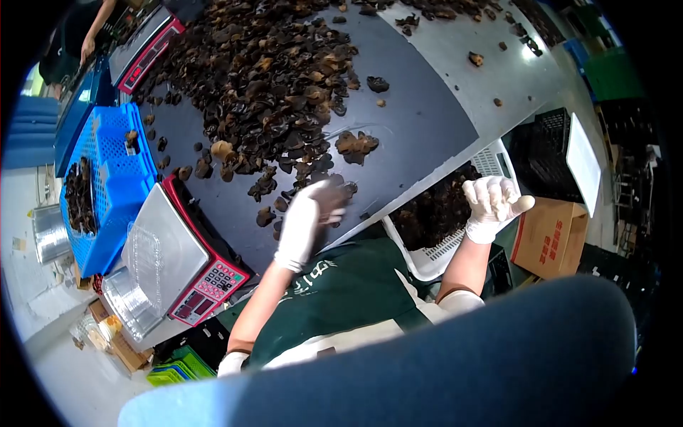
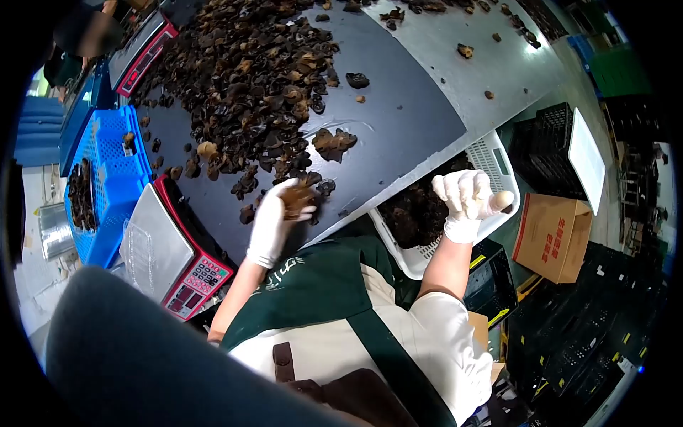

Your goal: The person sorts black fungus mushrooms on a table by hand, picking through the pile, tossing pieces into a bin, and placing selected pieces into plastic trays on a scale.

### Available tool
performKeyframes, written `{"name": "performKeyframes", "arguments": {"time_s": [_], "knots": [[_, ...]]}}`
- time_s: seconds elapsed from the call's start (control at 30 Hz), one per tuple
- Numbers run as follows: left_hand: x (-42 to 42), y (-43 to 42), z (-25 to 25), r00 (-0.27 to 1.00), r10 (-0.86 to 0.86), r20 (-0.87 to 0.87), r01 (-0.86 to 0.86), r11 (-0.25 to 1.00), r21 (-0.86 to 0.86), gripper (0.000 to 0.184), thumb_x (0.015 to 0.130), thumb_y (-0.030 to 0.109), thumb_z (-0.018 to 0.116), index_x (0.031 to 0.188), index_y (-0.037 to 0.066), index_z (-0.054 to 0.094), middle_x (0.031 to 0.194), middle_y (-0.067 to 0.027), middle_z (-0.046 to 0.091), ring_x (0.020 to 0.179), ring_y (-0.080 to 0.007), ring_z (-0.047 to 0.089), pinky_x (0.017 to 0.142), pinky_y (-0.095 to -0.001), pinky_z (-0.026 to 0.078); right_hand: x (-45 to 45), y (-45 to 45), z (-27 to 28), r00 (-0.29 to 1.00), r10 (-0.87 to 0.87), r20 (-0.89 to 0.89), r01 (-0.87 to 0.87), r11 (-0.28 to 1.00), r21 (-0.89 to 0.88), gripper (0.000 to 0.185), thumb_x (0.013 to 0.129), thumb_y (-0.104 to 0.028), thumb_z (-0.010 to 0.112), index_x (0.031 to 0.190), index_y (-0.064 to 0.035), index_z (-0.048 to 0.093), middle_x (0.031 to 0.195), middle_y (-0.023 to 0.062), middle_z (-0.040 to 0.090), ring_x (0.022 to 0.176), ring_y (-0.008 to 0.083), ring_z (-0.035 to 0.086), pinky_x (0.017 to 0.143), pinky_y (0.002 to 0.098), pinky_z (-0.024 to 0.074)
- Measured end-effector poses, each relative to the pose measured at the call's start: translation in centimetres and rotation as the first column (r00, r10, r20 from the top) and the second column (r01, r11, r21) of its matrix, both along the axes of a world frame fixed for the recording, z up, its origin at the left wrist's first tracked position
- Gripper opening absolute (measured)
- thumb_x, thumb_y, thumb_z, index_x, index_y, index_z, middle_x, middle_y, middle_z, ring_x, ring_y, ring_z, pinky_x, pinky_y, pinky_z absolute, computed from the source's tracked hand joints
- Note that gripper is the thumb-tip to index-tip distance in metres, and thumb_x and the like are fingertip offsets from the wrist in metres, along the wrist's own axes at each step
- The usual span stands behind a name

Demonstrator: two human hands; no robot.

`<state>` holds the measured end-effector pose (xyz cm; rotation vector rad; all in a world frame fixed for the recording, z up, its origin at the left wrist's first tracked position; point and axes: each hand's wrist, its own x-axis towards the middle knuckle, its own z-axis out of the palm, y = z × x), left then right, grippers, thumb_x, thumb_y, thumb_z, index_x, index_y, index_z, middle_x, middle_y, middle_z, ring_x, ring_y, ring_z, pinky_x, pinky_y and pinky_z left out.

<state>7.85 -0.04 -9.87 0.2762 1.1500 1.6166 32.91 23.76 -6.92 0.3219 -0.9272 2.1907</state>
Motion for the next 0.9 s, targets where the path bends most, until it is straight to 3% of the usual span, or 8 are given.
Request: {"name": "performKeyframes", "arguments": {"time_s": [0.17, 0.27, 0.3, 0.4, 0.6, 0.73, 0.8, 0.9], "knots": [[1.7, 2.1, 1.1, 0.539, -0.435, -0.722, 0.467, 0.867, -0.174, 0.035, 0.089, 0.011, 0.063, 0.122, 0.004, 0.058, 0.123, -0.0137, 0.058, 0.104, -0.0233, 0.062, 0.092, -0.0340, 0.050, -0.8, -2.2, -1.8, 0.906, -0.053, 0.420, 0.027, 0.997, 0.067, 0.049, 0.090, -0.051, 0.060, 0.089, -0.0036, 0.071, 0.066, 0.0069, 0.063, 0.055, 0.0186, 0.050, 0.060, 0.0356, 0.0406], [-1.2, 0.5, -3.1, -0.064, -0.363, -0.930, 0.180, 0.912, -0.368, 0.035, 0.079, 0.012, 0.071, 0.112, 0.004, 0.062, 0.112, -0.0128, 0.059, 0.097, -0.0306, 0.061, 0.086, -0.0361, 0.050, -5.4, -4.6, -0.9, 0.469, -0.177, 0.865, -0.205, 0.931, 0.302, 0.025, 0.086, -0.017, 0.069, 0.101, 0.0037, 0.070, 0.083, 0.0055, 0.069, 0.069, 0.0121, 0.061, 0.069, 0.0261, 0.0511], [-1.6, -0.3, -4.9, -0.087, -0.369, -0.926, 0.115, 0.919, -0.377, 0.035, 0.078, 0.013, 0.072, 0.111, 0.005, 0.063, 0.111, -0.0126, 0.059, 0.096, -0.0314, 0.060, 0.085, -0.0376, 0.050, -6.2, -5.9, -3.6, 0.436, -0.203, 0.877, -0.219, 0.921, 0.322, 0.022, 0.082, -0.009, 0.070, 0.103, -0.0004, 0.071, 0.084, 0.0056, 0.072, 0.075, 0.0116, 0.066, 0.072, 0.0249, 0.0509], [-2.1, -1.5, -7.1, -0.202, -0.361, -0.910, 0.051, 0.924, -0.378, 0.028, 0.075, 0.009, 0.070, 0.103, 0.006, 0.063, 0.106, -0.0118, 0.059, 0.093, -0.0311, 0.060, 0.080, -0.0399, 0.050, -7.7, -9.1, -8.4, 0.500, -0.788, 0.359, -0.284, 0.242, 0.928, 0.015, 0.076, -0.021, 0.073, 0.088, -0.0125, 0.070, 0.082, 0.0029, 0.064, 0.078, 0.0204, 0.063, 0.073, 0.0319, 0.0481], [-2.6, -1.5, -5.9, -0.051, -0.221, -0.974, -0.066, 0.974, -0.218, 0.012, 0.077, 0.001, 0.064, 0.086, 0.006, 0.058, 0.085, -0.0119, 0.059, 0.075, -0.0290, 0.061, 0.066, -0.0358, 0.051, -6.2, -7.4, -10.9, 0.449, -0.836, 0.316, -0.429, 0.108, 0.897, 0.004, 0.074, -0.018, 0.064, 0.072, -0.0146, 0.064, 0.074, 0.0068, 0.063, 0.072, 0.0254, 0.064, 0.067, 0.0385, 0.0496], [-0.7, -0.3, -2.2, 0.567, -0.282, -0.774, 0.095, 0.956, -0.278, 0.024, 0.081, 0.002, 0.067, 0.105, 0.006, 0.065, 0.097, -0.0100, 0.064, 0.083, -0.0216, 0.065, 0.074, -0.0297, 0.053, -2.9, -1.3, -8.1, 0.032, -0.960, 0.277, -0.734, 0.166, 0.659, 0.010, 0.077, -0.018, 0.058, 0.072, -0.0127, 0.066, 0.075, 0.0101, 0.067, 0.072, 0.0293, 0.066, 0.066, 0.0392, 0.0509], [2.5, 1.8, 1.9, 0.859, -0.321, -0.398, 0.314, 0.946, -0.085, 0.033, 0.083, 0.009, 0.069, 0.116, 0.006, 0.065, 0.110, -0.0131, 0.064, 0.100, -0.0259, 0.065, 0.086, -0.0332, 0.053, -1.7, 1.1, -8.1, -0.021, -0.981, 0.191, -0.687, 0.152, 0.710, 0.011, 0.078, -0.017, 0.059, 0.072, -0.0112, 0.066, 0.076, 0.0100, 0.067, 0.074, 0.0303, 0.065, 0.069, 0.0402, 0.0512], [0.9, 3.8, 0.4, 0.206, -0.203, -0.957, 0.419, 0.902, -0.101, 0.043, 0.084, 0.015, 0.069, 0.125, 0.007, 0.059, 0.133, -0.0166, 0.053, 0.113, -0.0319, 0.058, 0.100, -0.0422, 0.045, -4.8, 1.6, -5.4, 0.104, -0.967, 0.234, -0.450, 0.164, 0.878, 0.012, 0.079, -0.017, 0.063, 0.087, -0.0102, 0.069, 0.082, 0.0093, 0.067, 0.081, 0.0303, 0.064, 0.075, 0.0423, 0.0499]]}}
